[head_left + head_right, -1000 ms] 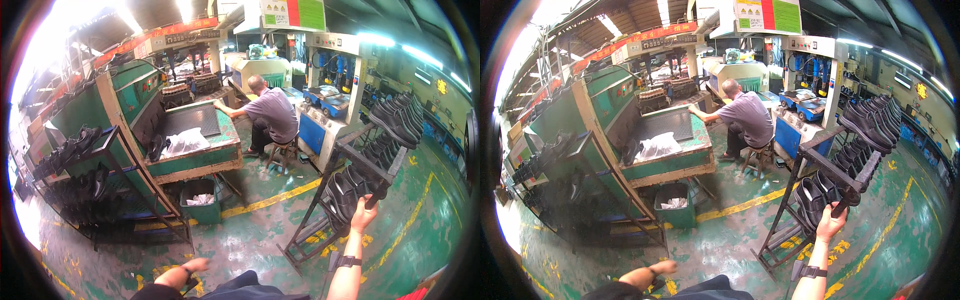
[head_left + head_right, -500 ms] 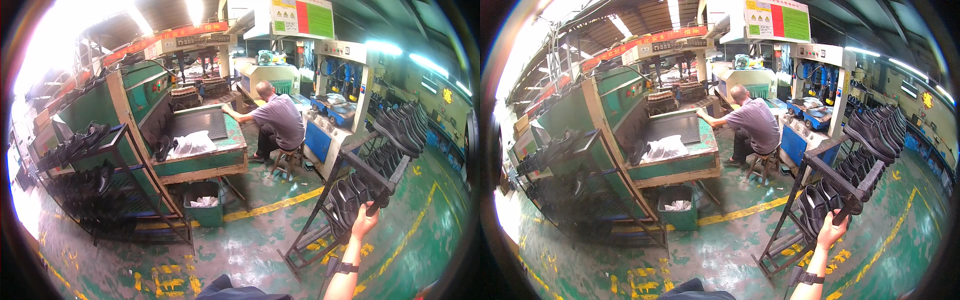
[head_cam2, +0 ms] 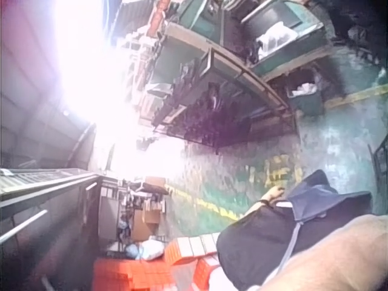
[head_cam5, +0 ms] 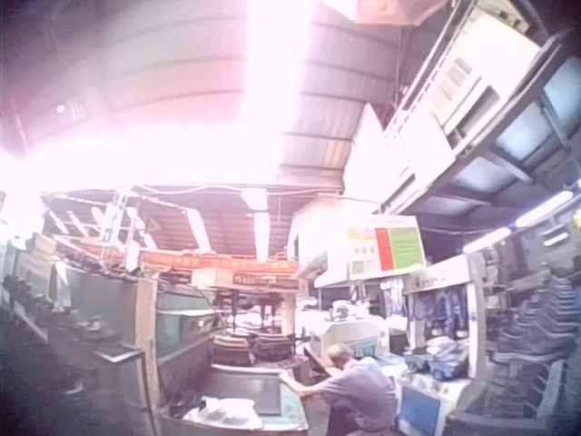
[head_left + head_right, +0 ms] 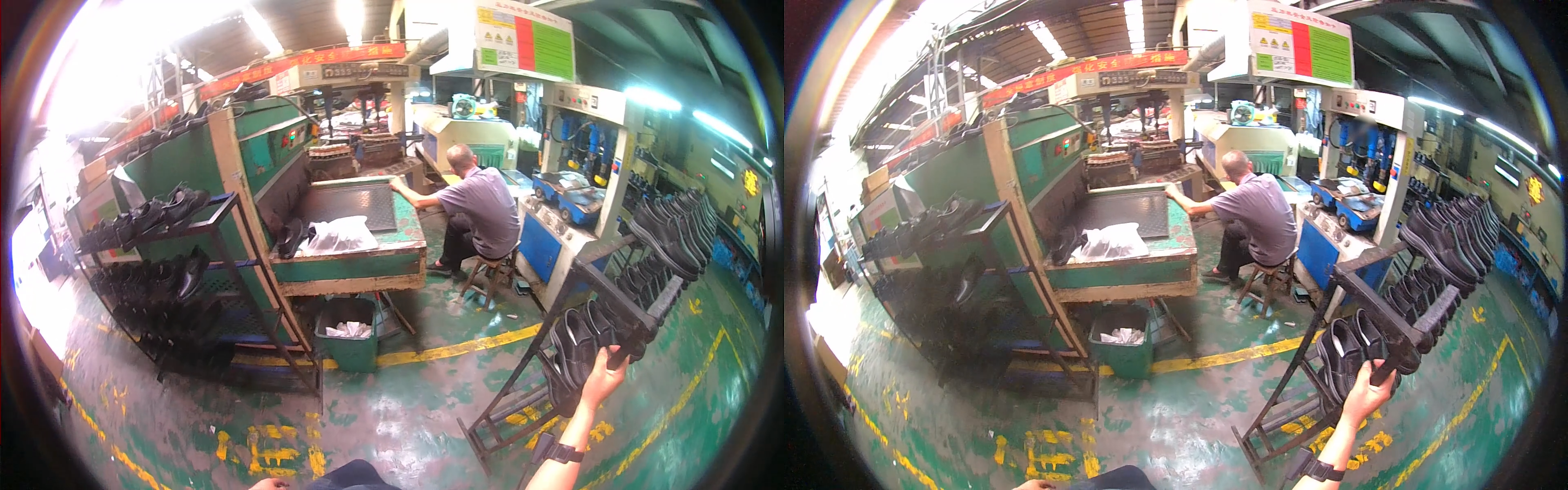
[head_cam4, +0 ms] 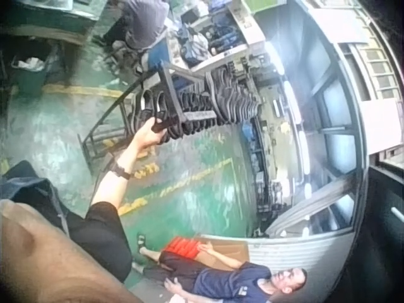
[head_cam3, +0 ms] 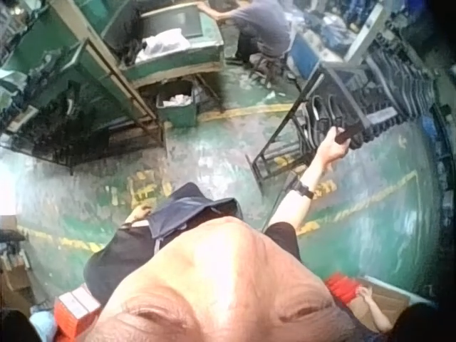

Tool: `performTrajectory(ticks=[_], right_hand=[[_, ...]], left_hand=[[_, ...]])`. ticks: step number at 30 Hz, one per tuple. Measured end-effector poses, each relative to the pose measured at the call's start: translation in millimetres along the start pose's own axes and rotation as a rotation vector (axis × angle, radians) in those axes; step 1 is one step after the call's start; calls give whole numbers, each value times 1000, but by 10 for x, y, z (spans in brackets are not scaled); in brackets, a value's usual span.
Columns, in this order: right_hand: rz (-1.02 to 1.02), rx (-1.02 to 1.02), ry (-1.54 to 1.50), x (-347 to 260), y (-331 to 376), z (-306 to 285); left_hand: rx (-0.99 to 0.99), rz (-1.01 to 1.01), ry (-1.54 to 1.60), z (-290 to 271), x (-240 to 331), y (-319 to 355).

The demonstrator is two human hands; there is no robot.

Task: Moving shoe racks and organizing equipment in a factory setting.

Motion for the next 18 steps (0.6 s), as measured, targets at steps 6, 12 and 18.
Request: performTrajectory(ticks=[6,12,18], right_hand=[[-15,-24,73,-28,29,1],[-21,-4,211,150,-53,-78],[71,-110,572,46,430,-64]], left_hand=[[157,58,49,-160,-246,163],[176,128,101,-191,-592,10],[202,95,587,-276,-1442,82]])
Point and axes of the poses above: each hand's wrist, its own y-axis away from the middle knuckle, its own z-axis out of the palm, x = y × z, the point moved 6 cm from there along -y, towards the middle knuckle, and after that the axes turned 13 degrees about -x, right-handed, at the moved point
